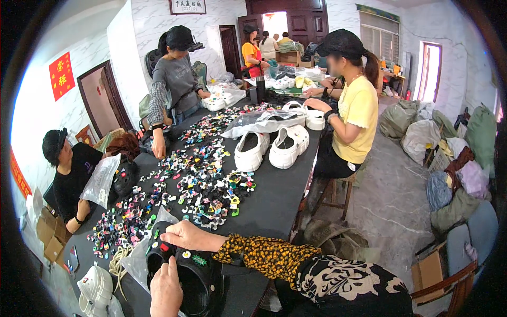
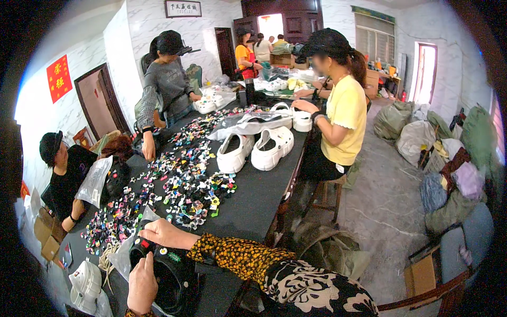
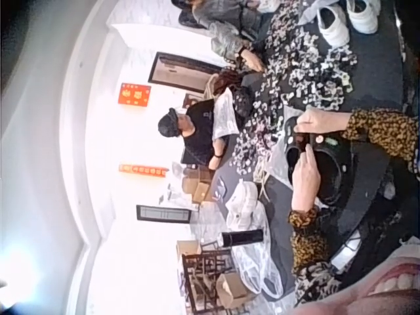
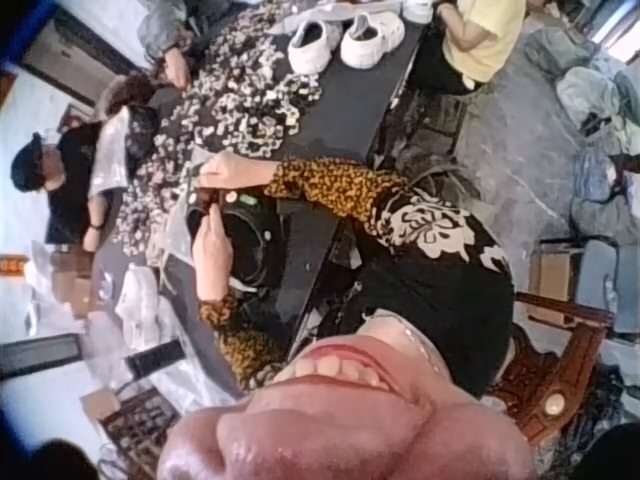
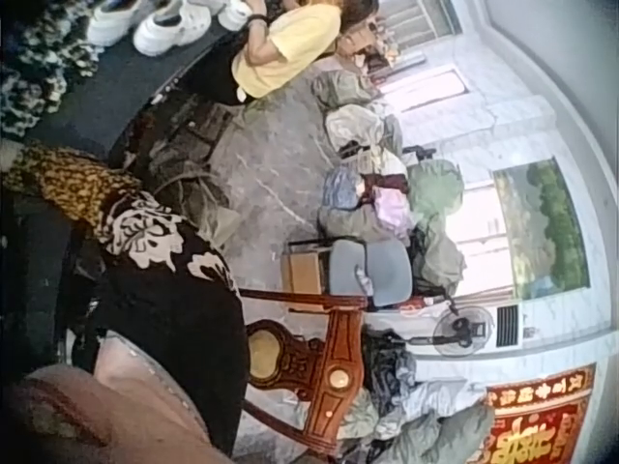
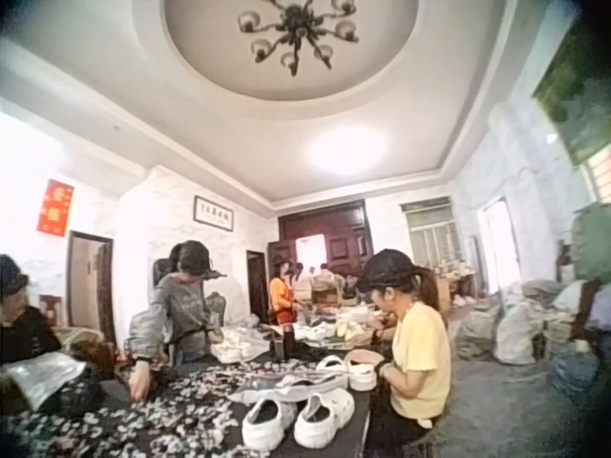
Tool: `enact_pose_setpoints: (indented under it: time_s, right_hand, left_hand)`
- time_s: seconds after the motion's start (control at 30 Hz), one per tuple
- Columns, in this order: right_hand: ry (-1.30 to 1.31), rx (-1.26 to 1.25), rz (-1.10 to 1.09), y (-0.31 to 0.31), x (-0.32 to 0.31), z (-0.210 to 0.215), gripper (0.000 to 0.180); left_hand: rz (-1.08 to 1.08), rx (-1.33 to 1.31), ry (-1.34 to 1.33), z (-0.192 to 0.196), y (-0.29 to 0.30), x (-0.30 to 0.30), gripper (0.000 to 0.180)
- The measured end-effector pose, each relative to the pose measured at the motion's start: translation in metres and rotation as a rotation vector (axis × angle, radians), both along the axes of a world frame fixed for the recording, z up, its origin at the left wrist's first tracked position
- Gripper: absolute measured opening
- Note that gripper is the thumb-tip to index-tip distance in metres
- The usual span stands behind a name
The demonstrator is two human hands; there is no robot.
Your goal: The recorder takes a pair of black clogs out of a bag and inserts decorative charms into the holes on the top of the clogs.
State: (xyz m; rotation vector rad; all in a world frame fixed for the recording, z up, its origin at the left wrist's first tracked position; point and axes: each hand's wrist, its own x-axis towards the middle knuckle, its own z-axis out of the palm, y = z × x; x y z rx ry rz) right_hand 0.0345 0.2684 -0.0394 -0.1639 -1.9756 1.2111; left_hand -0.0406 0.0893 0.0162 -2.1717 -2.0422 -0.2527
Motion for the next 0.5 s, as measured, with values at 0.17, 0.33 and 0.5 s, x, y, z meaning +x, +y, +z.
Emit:
enact_pose_setpoints:
  time_s: [0.17, 0.33, 0.5]
  right_hand:
    - [-0.009, -0.016, 0.005, -0.004, -0.003, 0.001, 0.043]
    - [0.102, -0.260, -0.023, 0.007, 0.007, 0.003, 0.047]
    - [0.040, -0.519, 0.215, -0.041, 0.020, 0.041, 0.044]
  left_hand:
    - [0.023, 0.081, -0.077, -0.001, -0.005, -0.003, 0.032]
    - [-0.085, 0.244, -0.157, 0.007, 0.000, 0.004, 0.010]
    - [-0.086, 0.387, -0.150, 0.026, -0.019, 0.020, 0.008]
